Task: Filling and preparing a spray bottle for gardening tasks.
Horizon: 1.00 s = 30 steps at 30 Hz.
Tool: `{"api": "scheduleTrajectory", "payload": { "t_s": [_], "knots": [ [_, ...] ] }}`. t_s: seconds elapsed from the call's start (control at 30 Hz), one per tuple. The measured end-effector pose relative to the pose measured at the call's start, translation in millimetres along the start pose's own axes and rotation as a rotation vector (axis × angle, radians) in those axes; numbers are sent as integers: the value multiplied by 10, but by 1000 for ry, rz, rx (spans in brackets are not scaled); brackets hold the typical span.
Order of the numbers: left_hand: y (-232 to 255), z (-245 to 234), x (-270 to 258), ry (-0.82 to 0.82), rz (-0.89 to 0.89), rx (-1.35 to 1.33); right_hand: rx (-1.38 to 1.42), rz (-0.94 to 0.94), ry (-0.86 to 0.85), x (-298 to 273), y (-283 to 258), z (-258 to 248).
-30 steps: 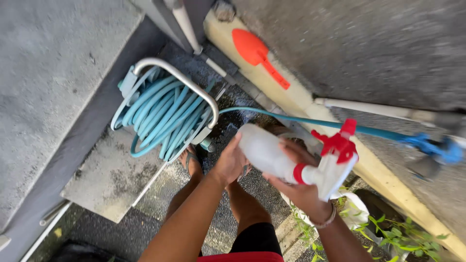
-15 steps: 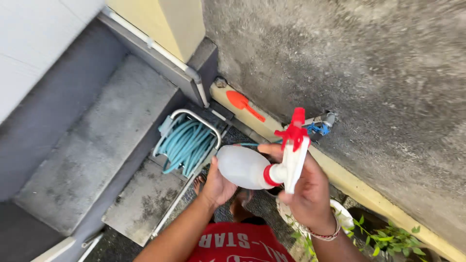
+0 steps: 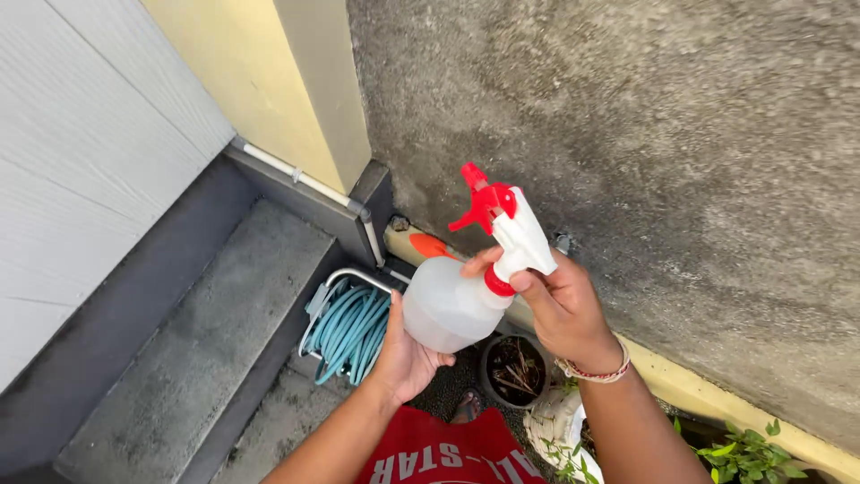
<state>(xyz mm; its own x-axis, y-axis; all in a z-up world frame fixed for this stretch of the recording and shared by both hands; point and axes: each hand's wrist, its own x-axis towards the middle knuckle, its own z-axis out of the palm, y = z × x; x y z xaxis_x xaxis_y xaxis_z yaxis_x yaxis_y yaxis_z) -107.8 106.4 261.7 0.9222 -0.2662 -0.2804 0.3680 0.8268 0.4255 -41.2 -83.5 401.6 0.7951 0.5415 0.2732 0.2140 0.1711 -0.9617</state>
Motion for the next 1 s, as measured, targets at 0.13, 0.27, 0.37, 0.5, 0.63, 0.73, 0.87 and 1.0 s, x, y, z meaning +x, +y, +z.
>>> {"api": "scheduleTrajectory", "payload": {
  "t_s": [0.13, 0.27, 0.37, 0.5, 0.63, 0.73, 0.87, 1.0],
  "knots": [
    [53, 202, -65, -56, -82, 26, -71, -44, -42, 22, -202, -36],
    [92, 272, -81, -123, -173, 3, -95, -82, -148, 41, -350, -74],
    [152, 303, -53, -168, -216, 1, -112, -90, -210, 61, -413, -101],
    [193, 368, -95, -188, -245, 26, -77, -97, -212, 44, -407, -131],
    [193, 475, -139, -161, -211, 73, -76, -146, -91, 60, -359, -114],
    [150, 562, -171, -126, -139, 93, -73, -150, 49, 45, -350, -91],
    [91, 583, -185, -135, -129, 71, -1, -157, 64, 55, -337, -59],
    [92, 638, -201, -178, -205, 52, 76, -207, -21, 61, -382, -40]
  ]
}}
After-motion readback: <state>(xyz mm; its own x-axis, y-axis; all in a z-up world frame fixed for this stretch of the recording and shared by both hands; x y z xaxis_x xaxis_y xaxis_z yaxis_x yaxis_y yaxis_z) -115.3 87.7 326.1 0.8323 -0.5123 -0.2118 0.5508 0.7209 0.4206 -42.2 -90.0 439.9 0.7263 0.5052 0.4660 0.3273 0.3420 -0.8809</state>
